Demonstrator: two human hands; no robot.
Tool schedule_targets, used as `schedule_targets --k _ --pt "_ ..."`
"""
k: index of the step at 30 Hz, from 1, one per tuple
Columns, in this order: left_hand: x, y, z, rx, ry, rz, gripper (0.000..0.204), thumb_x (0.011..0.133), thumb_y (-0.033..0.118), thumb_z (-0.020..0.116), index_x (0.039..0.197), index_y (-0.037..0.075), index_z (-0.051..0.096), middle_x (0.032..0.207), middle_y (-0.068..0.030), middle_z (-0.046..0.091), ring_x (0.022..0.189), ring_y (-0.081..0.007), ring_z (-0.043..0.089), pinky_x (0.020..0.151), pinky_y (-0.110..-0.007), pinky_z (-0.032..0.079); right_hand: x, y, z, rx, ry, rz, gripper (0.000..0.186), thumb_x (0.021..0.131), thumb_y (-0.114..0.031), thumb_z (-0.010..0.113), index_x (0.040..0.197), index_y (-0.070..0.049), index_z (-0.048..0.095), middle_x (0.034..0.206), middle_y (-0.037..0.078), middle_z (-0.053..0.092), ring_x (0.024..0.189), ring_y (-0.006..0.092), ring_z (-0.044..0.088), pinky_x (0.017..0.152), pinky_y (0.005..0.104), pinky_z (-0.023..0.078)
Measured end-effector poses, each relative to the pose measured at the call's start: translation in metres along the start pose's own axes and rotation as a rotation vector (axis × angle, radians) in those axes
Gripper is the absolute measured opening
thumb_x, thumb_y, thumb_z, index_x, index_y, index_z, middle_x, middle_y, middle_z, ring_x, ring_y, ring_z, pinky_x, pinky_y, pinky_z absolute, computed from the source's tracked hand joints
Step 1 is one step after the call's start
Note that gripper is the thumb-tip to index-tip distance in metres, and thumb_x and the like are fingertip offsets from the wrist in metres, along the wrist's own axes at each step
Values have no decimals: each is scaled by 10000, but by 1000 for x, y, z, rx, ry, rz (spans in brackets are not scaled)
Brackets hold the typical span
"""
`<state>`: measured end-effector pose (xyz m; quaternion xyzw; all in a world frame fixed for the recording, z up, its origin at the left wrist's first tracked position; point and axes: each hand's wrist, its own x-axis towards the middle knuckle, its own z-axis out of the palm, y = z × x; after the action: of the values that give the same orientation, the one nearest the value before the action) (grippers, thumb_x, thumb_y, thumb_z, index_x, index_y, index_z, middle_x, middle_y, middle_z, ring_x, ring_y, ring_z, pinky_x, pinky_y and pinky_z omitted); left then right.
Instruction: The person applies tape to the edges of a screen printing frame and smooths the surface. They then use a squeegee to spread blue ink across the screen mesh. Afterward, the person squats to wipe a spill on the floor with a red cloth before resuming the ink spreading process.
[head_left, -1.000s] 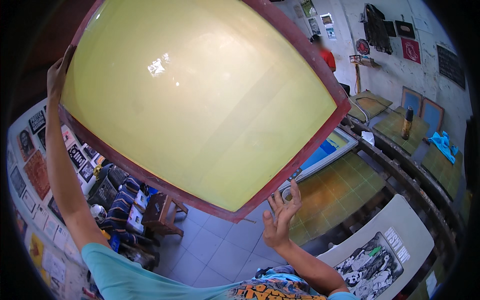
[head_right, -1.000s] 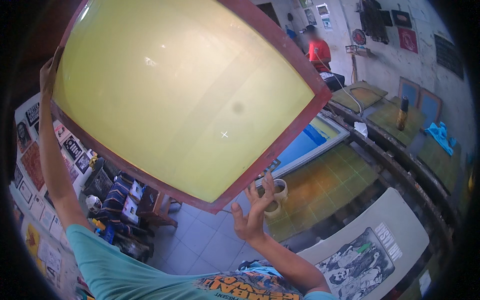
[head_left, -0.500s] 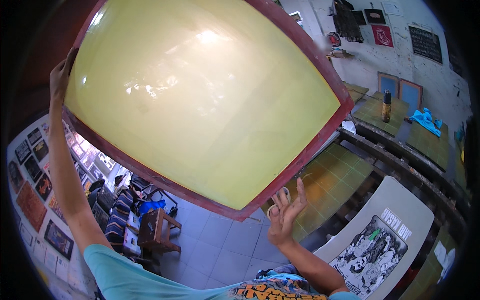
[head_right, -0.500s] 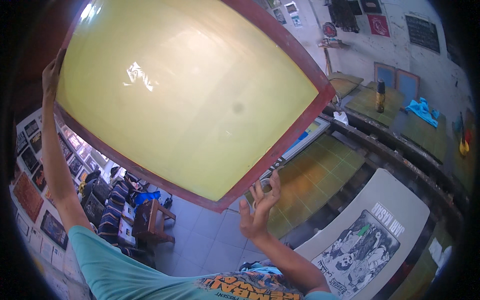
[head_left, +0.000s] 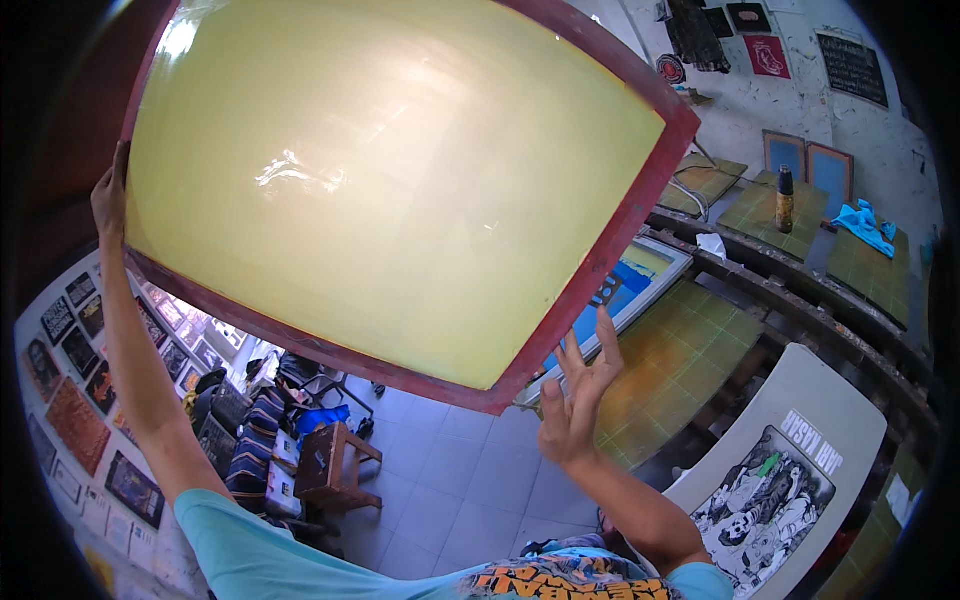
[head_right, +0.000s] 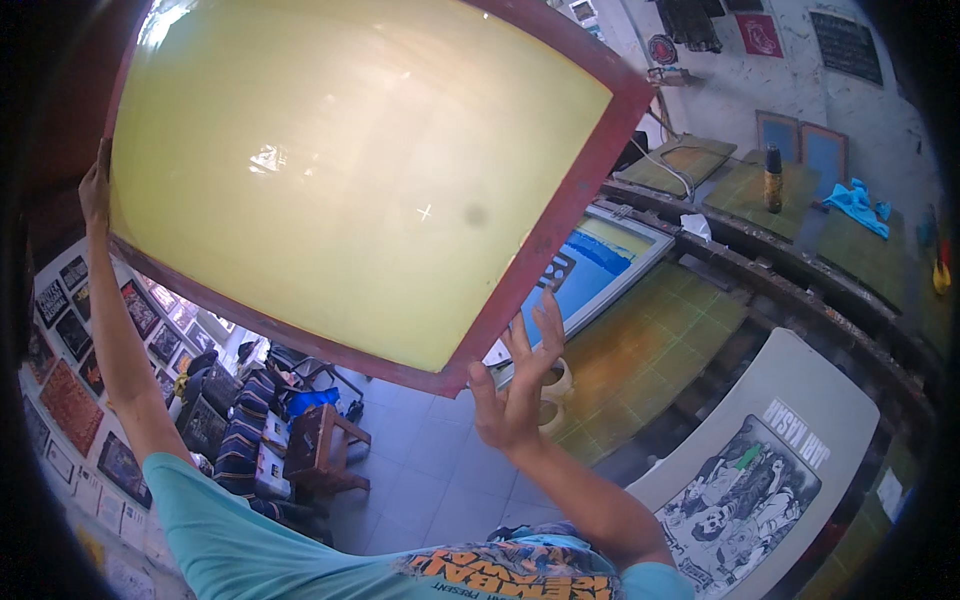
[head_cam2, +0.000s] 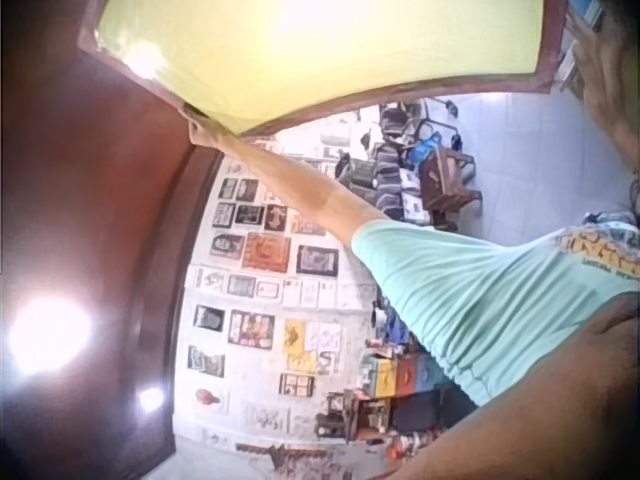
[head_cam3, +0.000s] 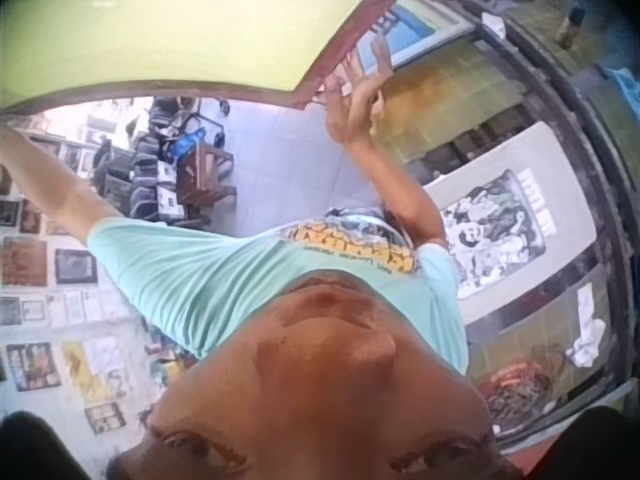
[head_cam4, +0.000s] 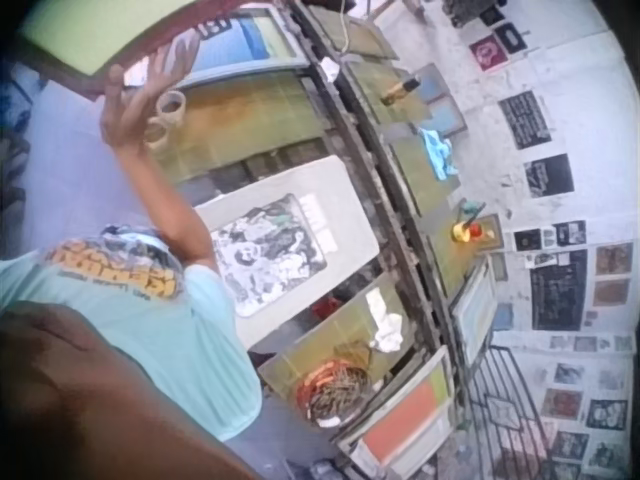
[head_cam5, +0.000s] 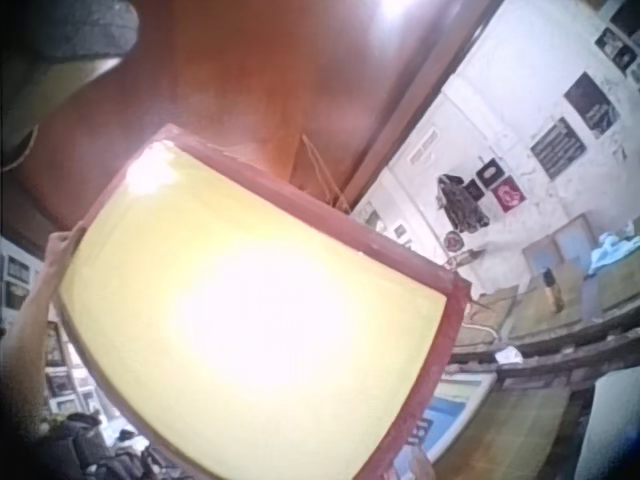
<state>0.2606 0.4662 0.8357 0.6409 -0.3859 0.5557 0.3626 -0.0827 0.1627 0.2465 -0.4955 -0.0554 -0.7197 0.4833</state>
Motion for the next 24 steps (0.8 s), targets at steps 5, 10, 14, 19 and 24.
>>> schedule_targets --k 5,10,14,19,24 --pt "2 -13 -31 84 20 -55 647 997 596 617 1159 -14 760 905 -99 716 820 -134 583 810 -285 482 21 3 7 15 -25 -83 856 1052 -415 540 1584 -21 -2 1648 204 75 1511 535 249 1218 589 313" --pt "2 -6 -48 140 54 49 682 958 639 650 1179 5 769 952 -117 738 852 -156 608 834 -301 489 63 5 6 -28 -21 -189 822 1060 -431 518 1575 -5 41 1607 199 128 1506 495 254 1224 628 277" --pt "8 15 -46 14 112 -169 694 946 651 661 1200 14 763 930 -113 722 848 -160 611 828 -295 491 99 -1 -1 -15 -3 -203 740 1082 -411 479 1562 -2 91 1599 185 159 1498 439 272 1230 651 246" --pt "-11 32 -28 28 112 -125 662 981 617 644 1263 27 741 1052 -75 753 928 -119 625 870 -283 491 111 -5 -16 49 49 -115 898 1045 -448 578 1607 -54 -2 1583 260 86 1504 477 277 1227 568 249" --pt "-72 29 10 -7 111 -129 658 1004 615 610 1158 -6 766 915 -67 732 824 -135 601 764 -301 481 81 8 -36 7 247 75 759 1070 -386 528 1553 -47 50 1594 190 81 1512 450 219 1254 588 222"
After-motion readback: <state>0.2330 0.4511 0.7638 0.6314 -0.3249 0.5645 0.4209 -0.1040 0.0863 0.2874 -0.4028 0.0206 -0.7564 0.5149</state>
